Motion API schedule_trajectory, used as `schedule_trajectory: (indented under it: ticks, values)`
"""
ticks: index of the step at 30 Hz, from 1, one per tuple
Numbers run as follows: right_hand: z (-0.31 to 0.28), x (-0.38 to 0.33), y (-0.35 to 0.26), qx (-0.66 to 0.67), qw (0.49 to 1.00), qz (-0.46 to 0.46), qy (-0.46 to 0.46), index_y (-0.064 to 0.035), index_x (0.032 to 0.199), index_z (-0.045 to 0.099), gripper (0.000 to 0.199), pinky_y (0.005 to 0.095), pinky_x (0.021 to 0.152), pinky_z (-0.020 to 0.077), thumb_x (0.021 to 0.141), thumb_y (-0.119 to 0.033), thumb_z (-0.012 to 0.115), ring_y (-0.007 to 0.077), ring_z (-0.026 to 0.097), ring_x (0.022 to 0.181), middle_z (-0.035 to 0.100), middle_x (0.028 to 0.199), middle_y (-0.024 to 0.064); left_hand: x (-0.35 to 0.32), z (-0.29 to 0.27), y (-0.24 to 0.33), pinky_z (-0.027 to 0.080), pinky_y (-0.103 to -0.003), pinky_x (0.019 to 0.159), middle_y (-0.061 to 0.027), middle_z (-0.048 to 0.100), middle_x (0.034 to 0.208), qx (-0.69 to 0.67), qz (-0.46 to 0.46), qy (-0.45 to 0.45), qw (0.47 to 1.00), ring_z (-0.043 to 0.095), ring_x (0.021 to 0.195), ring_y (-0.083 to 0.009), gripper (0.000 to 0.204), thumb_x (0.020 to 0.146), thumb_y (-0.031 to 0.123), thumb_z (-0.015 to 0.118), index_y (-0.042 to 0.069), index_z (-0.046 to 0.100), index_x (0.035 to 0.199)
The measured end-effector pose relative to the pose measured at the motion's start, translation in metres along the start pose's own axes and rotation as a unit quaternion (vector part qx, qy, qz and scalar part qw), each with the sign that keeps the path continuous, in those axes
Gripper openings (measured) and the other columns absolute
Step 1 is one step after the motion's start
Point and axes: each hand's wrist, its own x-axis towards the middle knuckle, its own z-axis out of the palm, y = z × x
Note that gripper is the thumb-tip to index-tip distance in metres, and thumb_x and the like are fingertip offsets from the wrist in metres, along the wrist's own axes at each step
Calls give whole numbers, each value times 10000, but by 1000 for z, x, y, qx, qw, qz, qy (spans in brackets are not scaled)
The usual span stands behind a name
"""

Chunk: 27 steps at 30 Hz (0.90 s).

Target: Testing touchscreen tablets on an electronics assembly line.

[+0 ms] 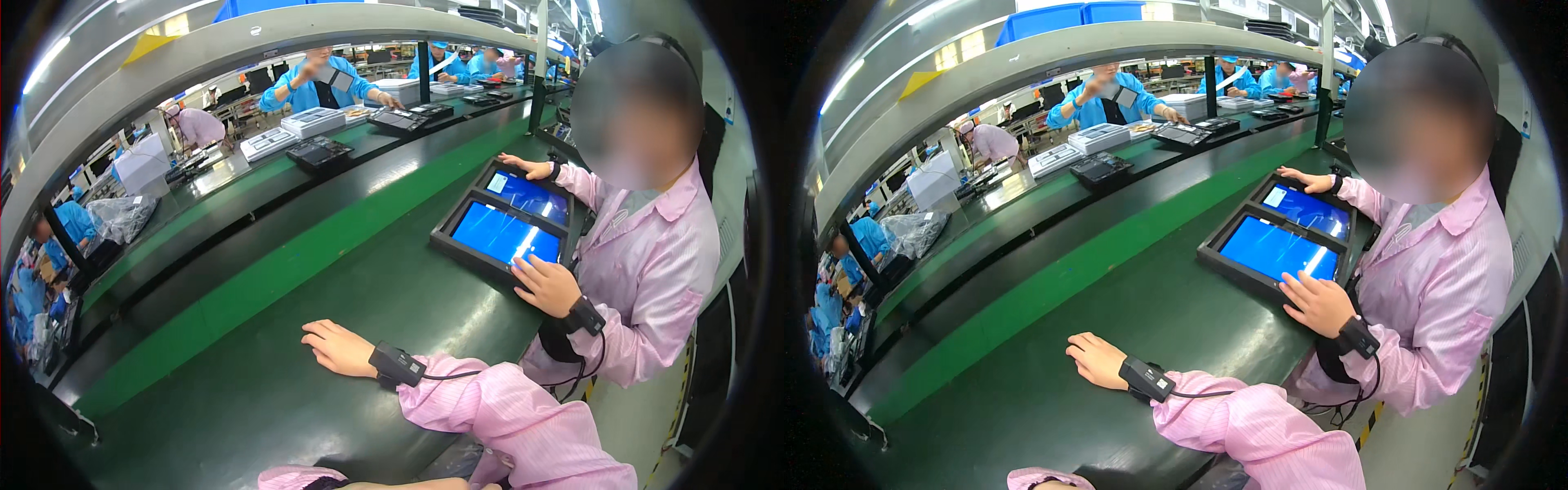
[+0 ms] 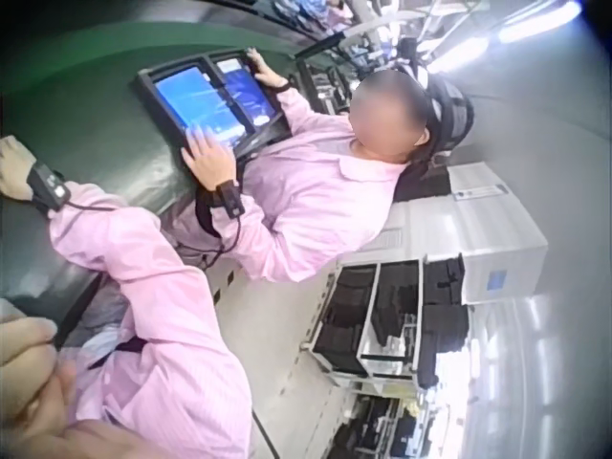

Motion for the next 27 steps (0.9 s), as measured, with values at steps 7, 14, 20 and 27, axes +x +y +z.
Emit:
schedule_trajectory:
  ticks: [7, 14, 20, 27]
  values:
    - [4, 0, 7, 6, 1000, 2, 9, 4, 1058, 557, 250, 408, 956, 433, 817, -56, 585, 330, 494, 1124, 530, 1195, 174, -3, 16, -15, 462, -282, 587, -44, 598, 818, 89, -2, -73, 993, 600, 688, -179, 133, 672, 104, 641, 108, 625, 804]
    - [33, -3, 16, -20, 999, 13, 31, 7, 1085, 547, 284, 437, 1017, 395, 817, -78, 587, 359, 467, 1200, 514, 1243, 209, -40, 65, -28, 441, -385, 835, -108, 536, 902, 13, -141, -326, 935, 542, 882, -283, 297, 765, 122, 558, 48, 570, 1052]
    - [2, -29, -20, -71, 997, 26, 8, -5, 1092, 541, 293, 451, 1018, 376, 827, -123, 578, 363, 454, 1213, 499, 1275, 205, -128, 117, 20, 428, -414, 939, -180, 545, 1121, -108, -200, -351, 908, 533, 1039, -340, 463, 779, 131, 568, -4, 516, 1219]
    - [-29, -108, -104, -188, 972, 132, -60, -78, 1357, 447, 461, 466, 1093, 287, 932, -246, 505, 313, 342, 1348, 346, 1465, 163, -231, 149, 54, 347, -471, 1047, -227, 470, 1300, -283, -133, -386, 868, 454, 1227, -373, 618, 781, 118, 553, -30, 408, 1364]
